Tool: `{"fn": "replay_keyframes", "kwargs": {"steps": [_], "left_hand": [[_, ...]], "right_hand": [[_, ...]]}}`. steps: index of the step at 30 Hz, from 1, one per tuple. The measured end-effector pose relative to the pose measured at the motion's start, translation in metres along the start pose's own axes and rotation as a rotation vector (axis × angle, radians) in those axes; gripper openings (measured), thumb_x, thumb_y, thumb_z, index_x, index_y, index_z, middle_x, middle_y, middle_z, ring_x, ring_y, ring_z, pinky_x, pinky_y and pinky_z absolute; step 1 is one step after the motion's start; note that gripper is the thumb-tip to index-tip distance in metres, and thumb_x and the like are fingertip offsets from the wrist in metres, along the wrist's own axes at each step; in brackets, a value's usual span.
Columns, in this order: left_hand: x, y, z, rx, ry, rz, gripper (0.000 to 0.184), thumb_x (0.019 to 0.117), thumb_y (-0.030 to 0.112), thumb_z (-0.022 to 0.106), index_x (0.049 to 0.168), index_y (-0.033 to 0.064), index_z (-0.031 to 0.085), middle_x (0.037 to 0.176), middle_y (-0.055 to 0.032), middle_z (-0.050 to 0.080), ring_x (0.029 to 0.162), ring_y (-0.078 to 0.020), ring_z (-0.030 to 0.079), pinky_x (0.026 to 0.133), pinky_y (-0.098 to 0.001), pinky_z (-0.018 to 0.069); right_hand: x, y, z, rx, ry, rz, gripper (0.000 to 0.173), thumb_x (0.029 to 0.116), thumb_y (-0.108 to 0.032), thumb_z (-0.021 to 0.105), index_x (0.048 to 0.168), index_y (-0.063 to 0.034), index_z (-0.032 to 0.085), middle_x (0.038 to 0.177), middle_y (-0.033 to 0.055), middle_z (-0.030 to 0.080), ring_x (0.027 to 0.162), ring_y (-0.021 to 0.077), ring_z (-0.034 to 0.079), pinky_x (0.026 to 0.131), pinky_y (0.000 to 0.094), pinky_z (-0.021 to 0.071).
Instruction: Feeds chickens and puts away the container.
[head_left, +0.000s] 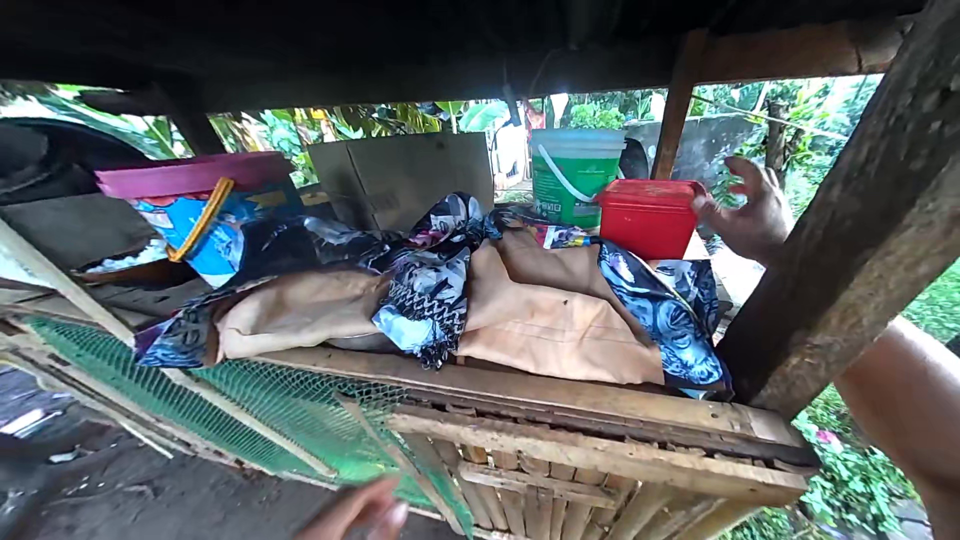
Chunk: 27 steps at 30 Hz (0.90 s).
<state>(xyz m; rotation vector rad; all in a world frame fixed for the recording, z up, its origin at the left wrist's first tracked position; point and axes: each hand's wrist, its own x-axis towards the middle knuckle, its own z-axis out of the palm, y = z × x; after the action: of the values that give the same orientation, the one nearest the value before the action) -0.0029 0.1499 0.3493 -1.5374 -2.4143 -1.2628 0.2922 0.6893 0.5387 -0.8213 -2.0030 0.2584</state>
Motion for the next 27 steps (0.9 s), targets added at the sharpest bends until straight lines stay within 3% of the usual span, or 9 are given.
{"fn": "replay_keyframes", "kwargs": {"steps": [3, 5, 8, 11, 14, 17, 19, 23, 27], "left_hand": [[0.105, 0.100, 0.005, 0.122, 0.139, 0.516, 0.045, 0.1032, 0.050, 0.055, 0.118, 0.0124, 0.075, 0.102, -0.0011, 0.074, 0.094, -0.0099, 0.071, 0.085, -0.0350, 0.0614], [0.183, 0.163, 0.021, 0.218, 0.149, 0.678, 0.041, 0.1017, 0.046, 0.058, 0.121, 0.0137, 0.074, 0.106, -0.0042, 0.074, 0.099, -0.0165, 0.071, 0.088, -0.0424, 0.0603], [0.300, 0.233, 0.064, 0.329, -0.012, 0.703, 0.060, 0.1019, 0.050, 0.059, 0.149, 0.0125, 0.054, 0.141, -0.0136, 0.062, 0.132, -0.0297, 0.058, 0.110, -0.0536, 0.0481], [0.383, 0.269, 0.112, 0.302, -0.132, 0.632, 0.076, 0.1062, 0.062, 0.037, 0.161, 0.0093, 0.036, 0.162, -0.0148, 0.042, 0.149, -0.0308, 0.041, 0.120, -0.0575, 0.0352], [0.406, 0.255, 0.159, 0.332, -0.109, 0.612, 0.083, 0.1003, 0.070, 0.042, 0.157, 0.0090, 0.041, 0.152, -0.0143, 0.053, 0.141, -0.0295, 0.051, 0.117, -0.0633, 0.0359], [0.399, 0.238, 0.162, 0.479, -0.074, 0.657, 0.083, 0.0977, 0.073, 0.042, 0.154, 0.0128, 0.043, 0.153, -0.0093, 0.053, 0.149, -0.0258, 0.042, 0.125, -0.0637, 0.0221], [0.390, 0.227, 0.157, 0.519, -0.048, 0.648, 0.080, 0.0979, 0.071, 0.045, 0.154, 0.0135, 0.044, 0.158, -0.0083, 0.048, 0.154, -0.0254, 0.035, 0.126, -0.0613, 0.0201], [0.387, 0.227, 0.164, 0.546, -0.016, 0.619, 0.081, 0.0963, 0.072, 0.045, 0.153, 0.0140, 0.045, 0.162, -0.0078, 0.043, 0.155, -0.0251, 0.033, 0.125, -0.0620, 0.0216], [0.374, 0.248, 0.131, 0.532, -0.172, 0.586, 0.084, 0.0994, 0.069, 0.046, 0.163, 0.0154, 0.032, 0.160, -0.0164, 0.044, 0.149, -0.0353, 0.040, 0.120, -0.0682, 0.0271]], "right_hand": [[-0.001, -0.005, 0.007, -0.107, -0.087, -0.266, 0.068, 0.0939, -0.051, 0.068, 0.147, -0.0105, 0.055, 0.155, 0.0208, 0.047, 0.143, 0.0381, 0.046, 0.115, 0.0605, 0.0403], [-0.003, -0.005, 0.014, -0.079, -0.100, -0.269, 0.052, 0.0968, -0.045, 0.067, 0.139, -0.0144, 0.063, 0.150, 0.0163, 0.053, 0.139, 0.0332, 0.051, 0.113, 0.0580, 0.0428], [-0.003, 0.002, 0.016, -0.058, -0.076, -0.276, 0.046, 0.0972, -0.041, 0.067, 0.136, -0.0172, 0.066, 0.144, 0.0132, 0.059, 0.134, 0.0302, 0.057, 0.110, 0.0563, 0.0465], [-0.002, 0.005, 0.016, -0.032, -0.056, -0.269, 0.042, 0.0991, -0.036, 0.067, 0.135, -0.0133, 0.066, 0.142, 0.0158, 0.060, 0.130, 0.0321, 0.059, 0.108, 0.0563, 0.0480], [-0.003, 0.014, 0.022, -0.026, -0.009, -0.283, 0.044, 0.0998, -0.037, 0.066, 0.132, -0.0072, 0.066, 0.138, 0.0186, 0.062, 0.126, 0.0336, 0.061, 0.106, 0.0558, 0.0490], [-0.004, 0.018, 0.027, -0.053, 0.009, -0.323, 0.045, 0.0994, -0.044, 0.063, 0.132, -0.0126, 0.067, 0.138, 0.0143, 0.063, 0.129, 0.0309, 0.059, 0.108, 0.0531, 0.0482], [-0.003, 0.013, 0.031, -0.039, 0.000, -0.341, 0.045, 0.0989, -0.045, 0.063, 0.132, -0.0153, 0.068, 0.139, 0.0135, 0.062, 0.132, 0.0302, 0.056, 0.109, 0.0513, 0.0480], [-0.006, 0.014, 0.033, -0.028, 0.017, -0.308, 0.047, 0.0988, -0.047, 0.064, 0.132, -0.0144, 0.067, 0.141, 0.0137, 0.060, 0.132, 0.0293, 0.057, 0.107, 0.0498, 0.0498], [0.008, 0.025, 0.024, -0.034, -0.049, -0.390, 0.051, 0.1013, -0.047, 0.061, 0.137, -0.0098, 0.063, 0.139, 0.0188, 0.061, 0.132, 0.0298, 0.057, 0.113, 0.0486, 0.0440]]}}
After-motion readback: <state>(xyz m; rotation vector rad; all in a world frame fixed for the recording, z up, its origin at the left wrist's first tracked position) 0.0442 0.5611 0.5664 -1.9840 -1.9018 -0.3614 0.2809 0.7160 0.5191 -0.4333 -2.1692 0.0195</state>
